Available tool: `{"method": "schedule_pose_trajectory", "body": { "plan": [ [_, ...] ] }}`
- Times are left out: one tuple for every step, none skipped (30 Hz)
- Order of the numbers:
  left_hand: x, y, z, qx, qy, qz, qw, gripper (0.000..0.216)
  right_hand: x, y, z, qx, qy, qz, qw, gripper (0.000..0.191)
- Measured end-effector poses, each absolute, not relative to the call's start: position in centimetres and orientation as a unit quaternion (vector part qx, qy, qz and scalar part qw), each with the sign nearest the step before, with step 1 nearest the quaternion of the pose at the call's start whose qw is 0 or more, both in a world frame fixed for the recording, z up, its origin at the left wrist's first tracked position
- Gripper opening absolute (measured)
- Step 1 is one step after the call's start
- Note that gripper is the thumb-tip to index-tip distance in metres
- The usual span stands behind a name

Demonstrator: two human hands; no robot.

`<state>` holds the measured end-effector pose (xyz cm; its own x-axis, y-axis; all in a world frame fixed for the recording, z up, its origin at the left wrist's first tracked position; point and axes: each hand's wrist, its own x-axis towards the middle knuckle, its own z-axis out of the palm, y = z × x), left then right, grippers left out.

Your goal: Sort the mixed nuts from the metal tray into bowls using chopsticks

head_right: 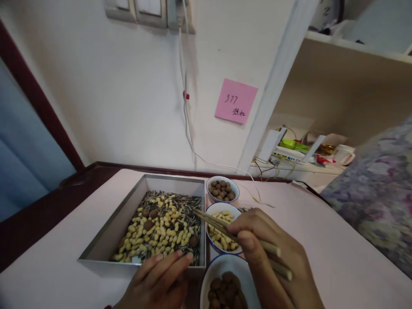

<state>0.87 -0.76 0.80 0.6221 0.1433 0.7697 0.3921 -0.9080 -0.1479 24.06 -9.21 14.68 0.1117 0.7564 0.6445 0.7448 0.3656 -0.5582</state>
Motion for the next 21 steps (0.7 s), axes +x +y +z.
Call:
{"method": "schedule_pose_trajectory", "body": {
  "plan": [
    [0.9, -0.8, 0.7, -0.888, -0.151, -0.407, 0.155, 0.024, 23.8, -8.8, 14.7, -0.558, -0.683, 0.014, 0.471, 0.023],
    [1.0, -0.7, 0.6, -0.885, -0.148, -0.411, 0.159, 0.021, 23.6, -8.3, 14.6, -0.553, -0.697, 0.022, 0.456, 0.025],
    [1.0, -0.6, 0.5, -0.881, -0.143, -0.418, 0.166, 0.019, 23.4, -7.9, 14.6, -0.550, -0.708, 0.033, 0.441, 0.027],
    [1.1, -0.5, 0.3, -0.876, -0.135, -0.428, 0.175, 0.018, 23.3, -7.5, 14.6, -0.550, -0.715, 0.046, 0.429, 0.031],
    [1.2, -0.3, 0.1, -0.872, -0.126, -0.438, 0.182, 0.018, 23.1, -7.1, 14.6, -0.550, -0.721, 0.061, 0.416, 0.034],
    [1.3, -0.2, -0.1, -0.866, -0.120, -0.448, 0.185, 0.019, 22.9, -6.7, 14.5, -0.548, -0.727, 0.075, 0.407, 0.036],
    [1.4, -0.1, -0.3, -0.863, -0.118, -0.456, 0.186, 0.020, 22.6, -6.4, 14.5, -0.550, -0.729, 0.087, 0.399, 0.037],
    [1.5, 0.0, -0.4, -0.861, -0.120, -0.459, 0.184, 0.021, 22.3, -6.0, 14.5, -0.551, -0.729, 0.095, 0.396, 0.038],
    [1.5, 0.0, -0.5, -0.859, -0.120, -0.462, 0.183, 0.021, 22.0, -5.7, 14.5, -0.550, -0.729, 0.098, 0.394, 0.038],
    [1.6, 0.0, -0.5, -0.859, -0.120, -0.464, 0.182, 0.021, 21.7, -5.4, 14.4, -0.550, -0.729, 0.099, 0.394, 0.038],
    [1.6, 0.0, -0.5, -0.859, -0.122, -0.462, 0.182, 0.021, 21.4, -5.1, 14.3, -0.550, -0.730, 0.098, 0.394, 0.038],
    [1.7, -0.1, -0.4, -0.860, -0.124, -0.460, 0.182, 0.021, 21.2, -4.8, 14.2, -0.549, -0.730, 0.096, 0.396, 0.038],
    [1.7, -0.1, -0.4, -0.860, -0.124, -0.459, 0.184, 0.021, 21.0, -4.6, 14.0, -0.548, -0.730, 0.094, 0.399, 0.038],
    [1.7, -0.1, -0.3, -0.859, -0.126, -0.460, 0.185, 0.021, 21.0, -4.5, 13.8, -0.546, -0.729, 0.092, 0.403, 0.039],
    [1.6, -0.2, -0.2, -0.858, -0.126, -0.462, 0.188, 0.021, 21.0, -4.4, 13.7, -0.546, -0.727, 0.091, 0.406, 0.039],
    [1.6, -0.3, -0.1, -0.856, -0.124, -0.463, 0.193, 0.020, 21.1, -4.4, 13.5, -0.546, -0.725, 0.091, 0.410, 0.040],
    [1.5, -0.4, 0.0, -0.856, -0.123, -0.462, 0.196, 0.019, 21.3, -4.5, 13.4, -0.546, -0.725, 0.092, 0.411, 0.041],
    [1.5, -0.5, 0.1, -0.859, -0.127, -0.456, 0.196, 0.017, 21.6, -4.6, 13.4, -0.548, -0.724, 0.093, 0.410, 0.041],
    [1.4, -0.7, 0.2, -0.863, -0.135, -0.447, 0.192, 0.015, 21.9, -4.8, 13.4, -0.549, -0.724, 0.095, 0.407, 0.041],
    [1.4, -0.8, 0.2, -0.868, -0.145, -0.436, 0.188, 0.014, 22.1, -5.0, 13.5, -0.548, -0.726, 0.096, 0.405, 0.040],
    [1.4, -1.0, 0.2, -0.874, -0.155, -0.423, 0.182, 0.012, 22.2, -5.2, 13.7, -0.545, -0.728, 0.095, 0.405, 0.039]
  ]
}}
